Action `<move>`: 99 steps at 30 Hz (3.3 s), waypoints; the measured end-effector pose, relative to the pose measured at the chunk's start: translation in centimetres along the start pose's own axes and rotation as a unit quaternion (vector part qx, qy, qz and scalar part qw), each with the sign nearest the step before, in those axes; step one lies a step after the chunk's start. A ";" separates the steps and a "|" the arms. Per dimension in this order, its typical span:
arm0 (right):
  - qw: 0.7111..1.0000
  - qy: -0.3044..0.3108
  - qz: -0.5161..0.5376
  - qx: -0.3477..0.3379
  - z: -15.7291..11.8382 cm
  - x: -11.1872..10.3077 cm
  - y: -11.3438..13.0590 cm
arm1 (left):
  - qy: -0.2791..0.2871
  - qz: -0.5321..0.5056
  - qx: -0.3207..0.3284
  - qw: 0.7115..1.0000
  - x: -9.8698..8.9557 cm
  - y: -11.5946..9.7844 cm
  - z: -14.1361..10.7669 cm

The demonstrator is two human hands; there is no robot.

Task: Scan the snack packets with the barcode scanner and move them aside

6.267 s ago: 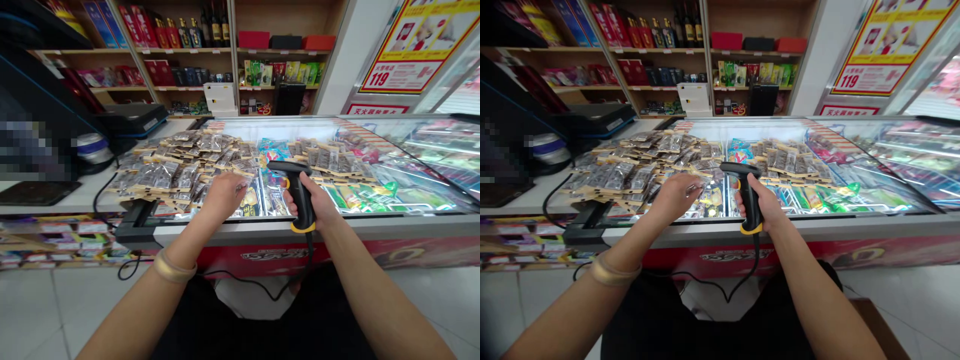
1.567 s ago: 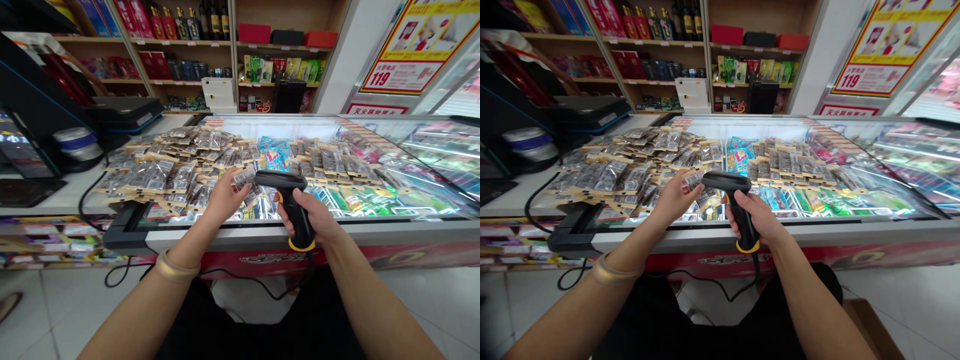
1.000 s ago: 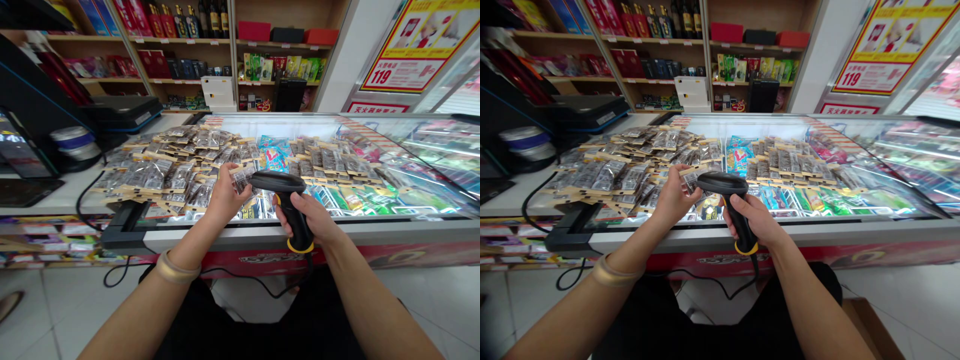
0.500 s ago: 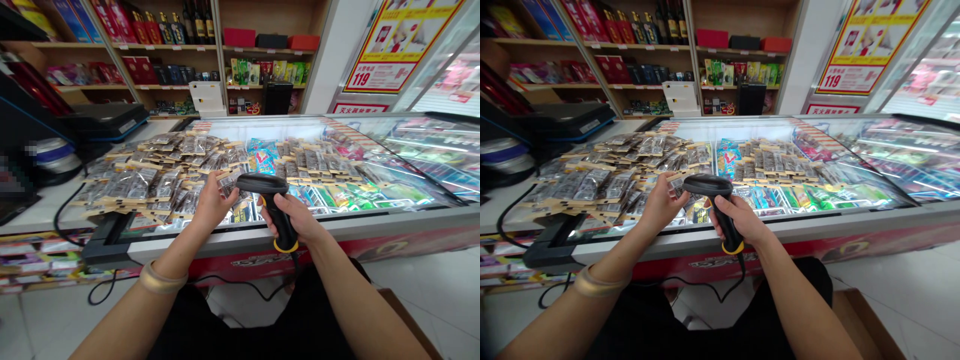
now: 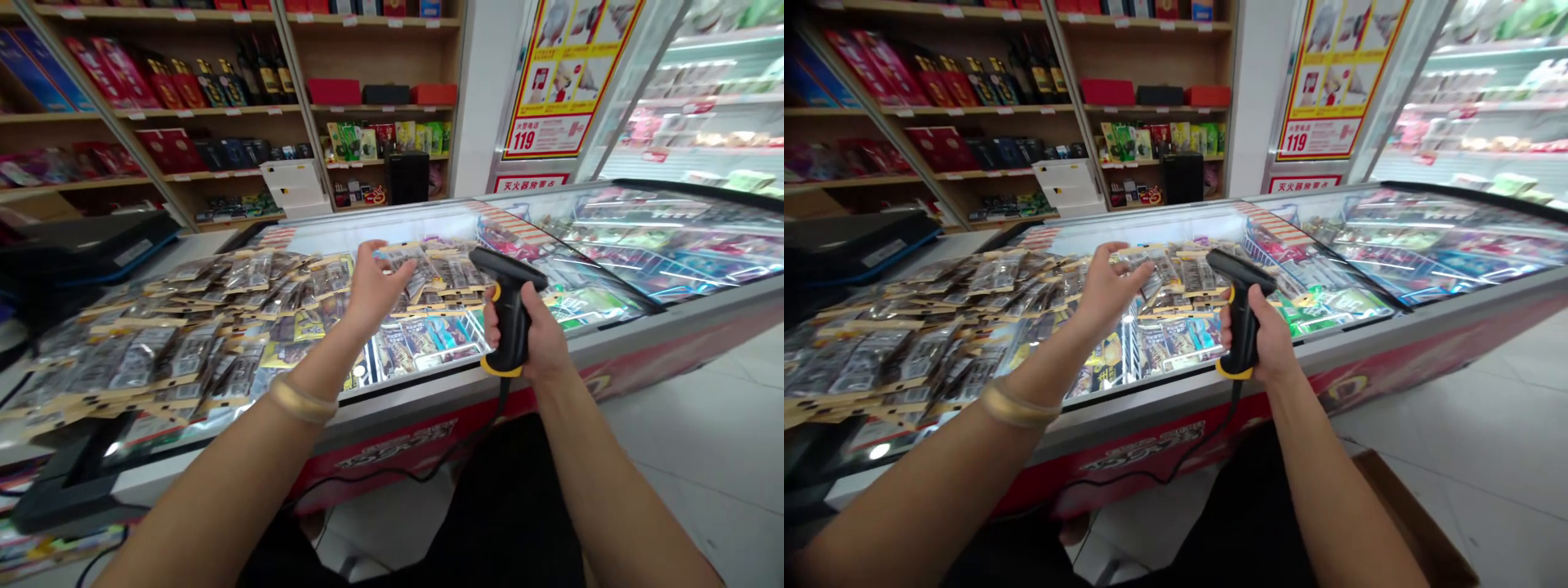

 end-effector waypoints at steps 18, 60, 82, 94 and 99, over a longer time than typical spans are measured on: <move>0.982 -0.182 0.048 0.012 2.8 -7.4 4.1 | 0.169 0.493 0.238 0.820 14.2 -3.3 -0.1; 0.987 0.038 -0.008 0.159 -0.3 9.2 -9.3 | -0.334 0.455 0.036 0.824 -25.6 8.4 -9.8; 0.977 0.120 -0.073 0.159 -0.2 8.3 -6.5 | -0.123 -0.089 -0.054 0.987 -11.9 5.4 -5.3; 0.951 0.148 -0.093 0.256 -0.6 7.4 -6.7 | -0.083 -0.051 -0.036 0.995 -9.5 6.8 -5.1; 0.952 0.130 -0.092 0.263 -0.5 7.2 -6.7 | -0.074 -0.037 -0.028 0.996 -9.3 7.0 -5.1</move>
Point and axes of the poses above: each hand's wrist, its own z-axis towards the middle knuckle, its own x-axis out of the palm, y = z × x, the point moved 2 cm from there along z, towards the middle knuckle, and after that the axes turned 7 degrees about z, right-handed, at the moved point
